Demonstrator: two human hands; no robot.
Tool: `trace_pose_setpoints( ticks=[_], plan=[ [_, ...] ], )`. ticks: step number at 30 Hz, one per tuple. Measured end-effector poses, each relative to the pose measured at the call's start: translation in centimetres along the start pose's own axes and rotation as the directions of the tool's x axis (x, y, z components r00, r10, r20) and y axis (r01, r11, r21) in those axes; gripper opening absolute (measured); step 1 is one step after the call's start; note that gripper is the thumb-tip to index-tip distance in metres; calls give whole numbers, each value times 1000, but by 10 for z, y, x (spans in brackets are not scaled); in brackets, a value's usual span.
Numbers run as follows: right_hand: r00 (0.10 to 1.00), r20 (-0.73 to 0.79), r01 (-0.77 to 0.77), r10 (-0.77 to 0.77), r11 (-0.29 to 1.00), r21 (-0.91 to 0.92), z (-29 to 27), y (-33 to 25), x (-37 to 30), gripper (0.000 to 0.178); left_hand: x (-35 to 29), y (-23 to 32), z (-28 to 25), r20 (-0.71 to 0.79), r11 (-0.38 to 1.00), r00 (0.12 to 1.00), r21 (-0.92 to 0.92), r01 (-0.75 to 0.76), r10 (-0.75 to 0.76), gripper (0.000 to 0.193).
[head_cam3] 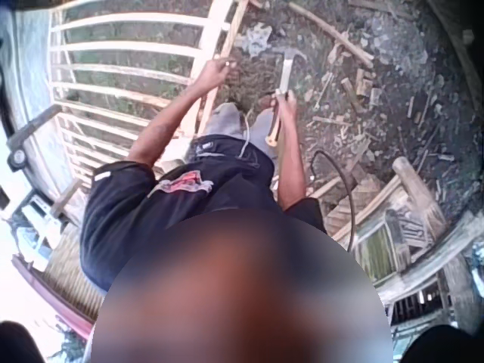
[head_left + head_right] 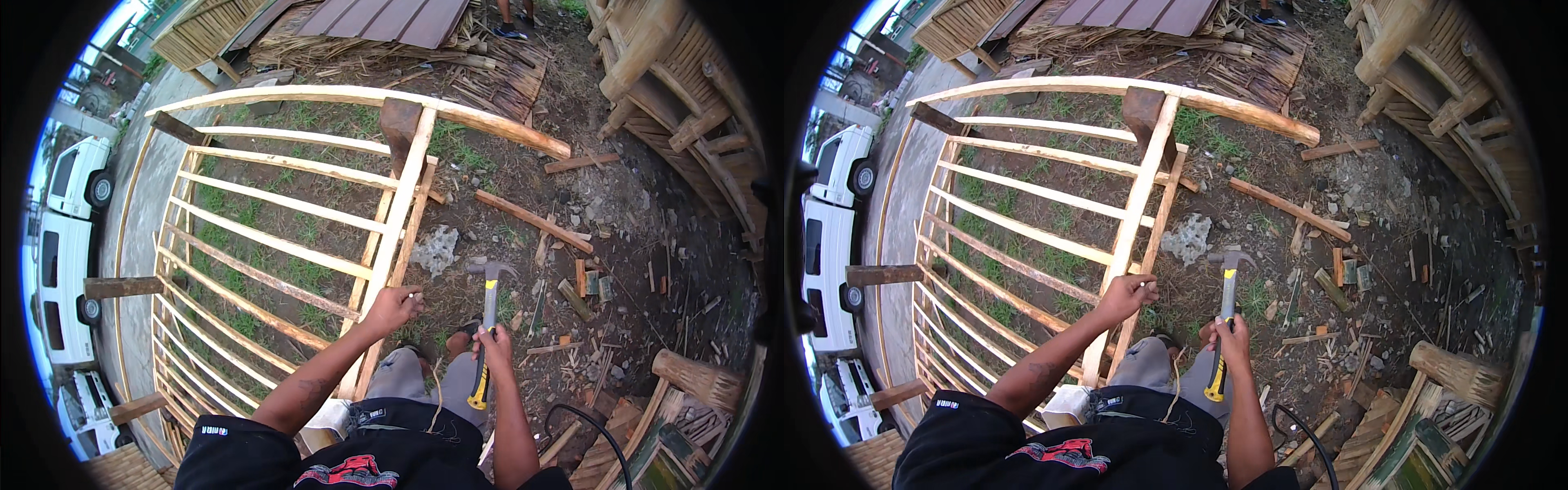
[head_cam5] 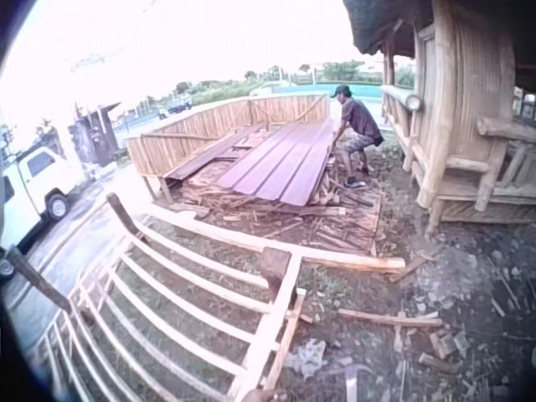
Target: The person uses a hammer to drive nails into a wooden frame structure, securing slats to the frame. The person then walks away from the frame carrying the hammer and a container of nails.
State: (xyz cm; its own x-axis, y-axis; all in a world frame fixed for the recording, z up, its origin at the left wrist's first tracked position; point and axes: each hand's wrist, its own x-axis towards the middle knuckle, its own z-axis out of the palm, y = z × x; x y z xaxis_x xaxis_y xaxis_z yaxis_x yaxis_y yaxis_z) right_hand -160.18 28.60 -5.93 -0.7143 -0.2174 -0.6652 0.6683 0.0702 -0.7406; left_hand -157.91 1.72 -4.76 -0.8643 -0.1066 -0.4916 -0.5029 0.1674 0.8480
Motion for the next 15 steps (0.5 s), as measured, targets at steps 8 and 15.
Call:
trace_pose_setpoints(
  ticks=[8, 15],
  plan=[
    [925, -121, -200, 359, 734, 648, -55, 113, 203, 16, 302, -13, 33, 425, 368, 897, 858, -357, -121, 25],
    [892, 90, -278, 443, 381, 882, 91, 166, 328, 18, 491, -123, 56, 462, 344, 717, 883, -319, -521, 17]
  ],
)
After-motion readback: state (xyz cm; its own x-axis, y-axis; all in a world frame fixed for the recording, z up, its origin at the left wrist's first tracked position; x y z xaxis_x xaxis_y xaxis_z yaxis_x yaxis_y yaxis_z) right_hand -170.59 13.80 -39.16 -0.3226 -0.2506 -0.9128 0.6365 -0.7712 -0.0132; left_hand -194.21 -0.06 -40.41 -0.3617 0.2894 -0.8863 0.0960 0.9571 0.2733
